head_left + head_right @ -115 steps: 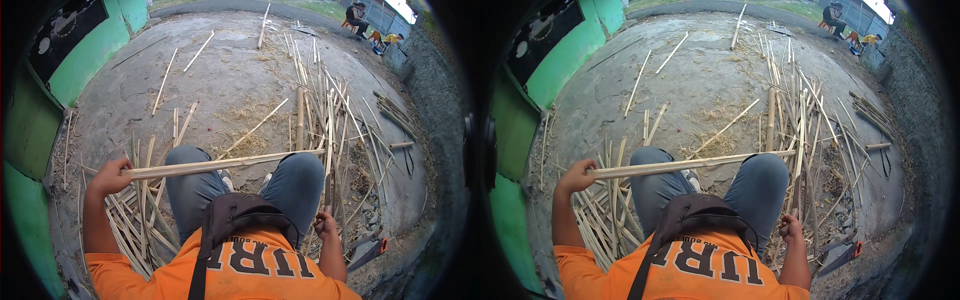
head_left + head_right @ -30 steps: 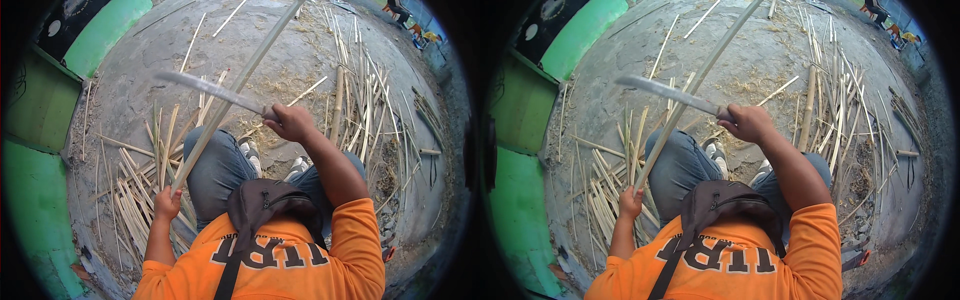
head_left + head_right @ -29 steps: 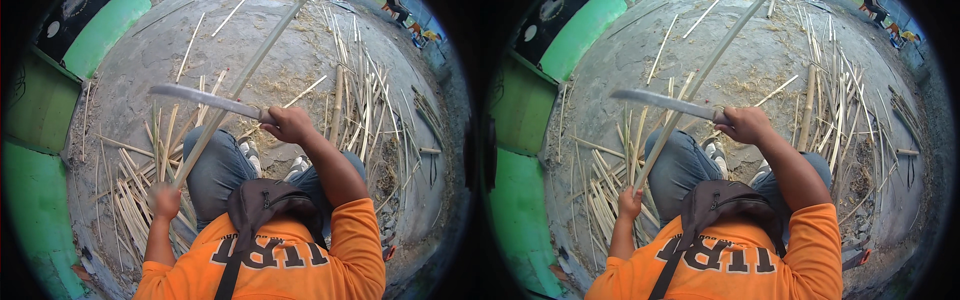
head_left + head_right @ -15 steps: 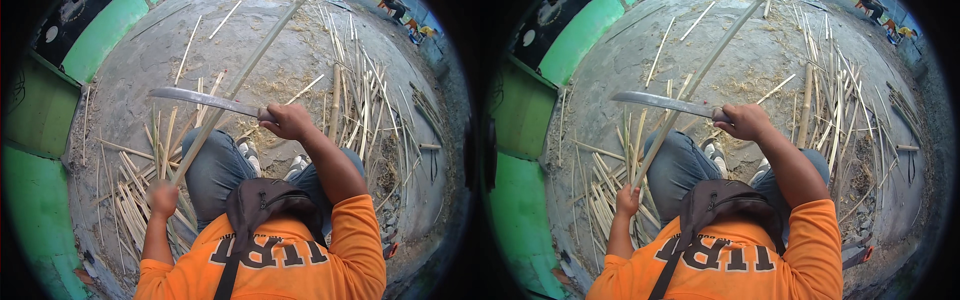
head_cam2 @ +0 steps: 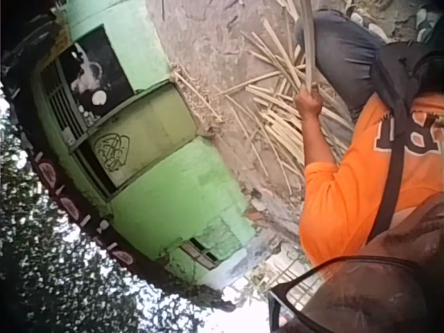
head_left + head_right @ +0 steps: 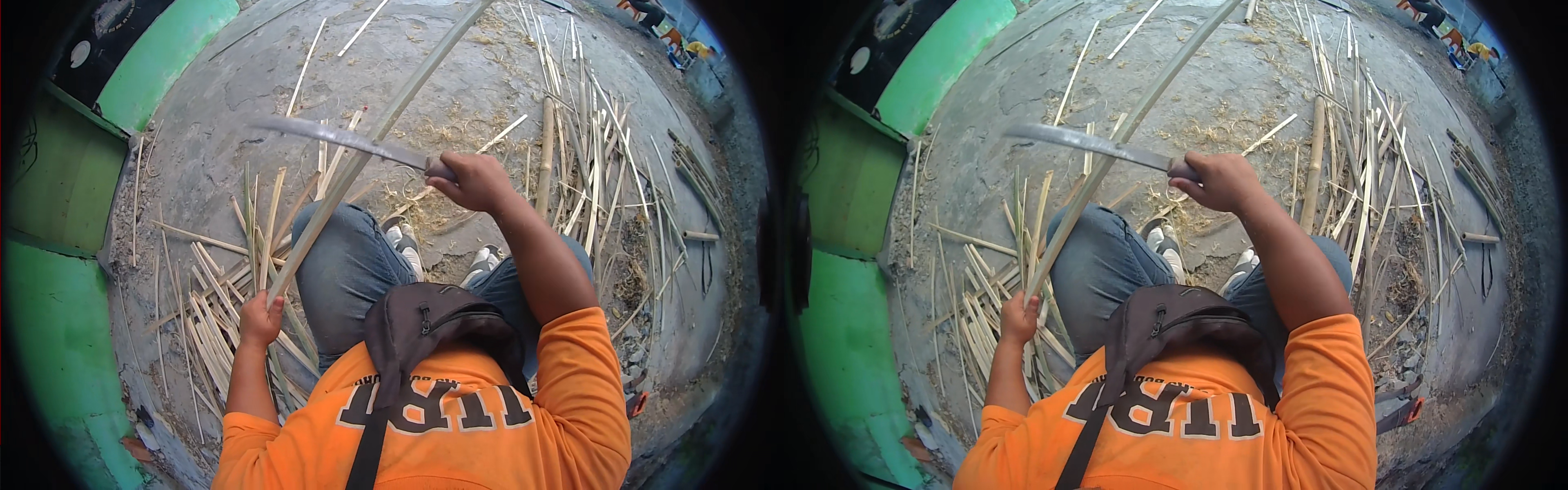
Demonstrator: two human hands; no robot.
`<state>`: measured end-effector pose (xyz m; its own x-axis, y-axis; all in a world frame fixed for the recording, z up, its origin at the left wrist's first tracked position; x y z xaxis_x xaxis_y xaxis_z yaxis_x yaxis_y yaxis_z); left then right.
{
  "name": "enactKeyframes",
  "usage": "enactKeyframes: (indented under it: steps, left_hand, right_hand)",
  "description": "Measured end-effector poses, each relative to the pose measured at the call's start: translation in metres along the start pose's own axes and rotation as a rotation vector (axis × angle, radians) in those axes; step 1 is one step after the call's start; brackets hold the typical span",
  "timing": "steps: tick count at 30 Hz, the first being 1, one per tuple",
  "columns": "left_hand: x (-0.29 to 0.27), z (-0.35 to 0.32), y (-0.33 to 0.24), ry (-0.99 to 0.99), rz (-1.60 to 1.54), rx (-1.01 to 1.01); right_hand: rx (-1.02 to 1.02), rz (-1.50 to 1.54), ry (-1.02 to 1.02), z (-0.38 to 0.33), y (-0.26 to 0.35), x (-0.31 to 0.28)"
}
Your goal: The person uses a knife to scrape and shave bamboo strips while sitting on the ground, refining the surface of the wood.
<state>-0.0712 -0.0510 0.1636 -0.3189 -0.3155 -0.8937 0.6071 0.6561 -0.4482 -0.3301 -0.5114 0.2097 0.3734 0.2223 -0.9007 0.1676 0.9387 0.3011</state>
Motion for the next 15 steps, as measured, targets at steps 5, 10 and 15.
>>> enactKeyframes:
  steps: [5, 10, 15]
  left_hand:
    - [-0.007, 0.017, 0.005, 0.043, 0.006, -0.013]
    - [-0.004, 0.017, -0.004, 0.052, -0.001, 0.01]
    - [-0.027, -0.028, -0.011, 0.277, -0.111, -0.131]
  right_hand:
    - [0.191, 0.171, -0.232, -0.002, -0.03, -0.004]
    - [0.178, 0.119, -0.07, -0.013, -0.011, -0.011]
    - [0.093, 0.078, 0.148, -0.011, 0.018, -0.038]
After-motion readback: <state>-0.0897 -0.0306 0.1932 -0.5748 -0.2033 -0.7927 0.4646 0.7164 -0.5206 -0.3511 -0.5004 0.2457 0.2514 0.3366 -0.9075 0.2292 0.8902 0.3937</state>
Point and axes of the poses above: each hand's wrist, its own z-axis towards the middle knuckle, its own x-axis out of the palm, y = z × x, the point moved 1 cm from there along z, towards the middle knuckle, and after that the axes turned 11 degrees about -x, right-handed, at the moved point
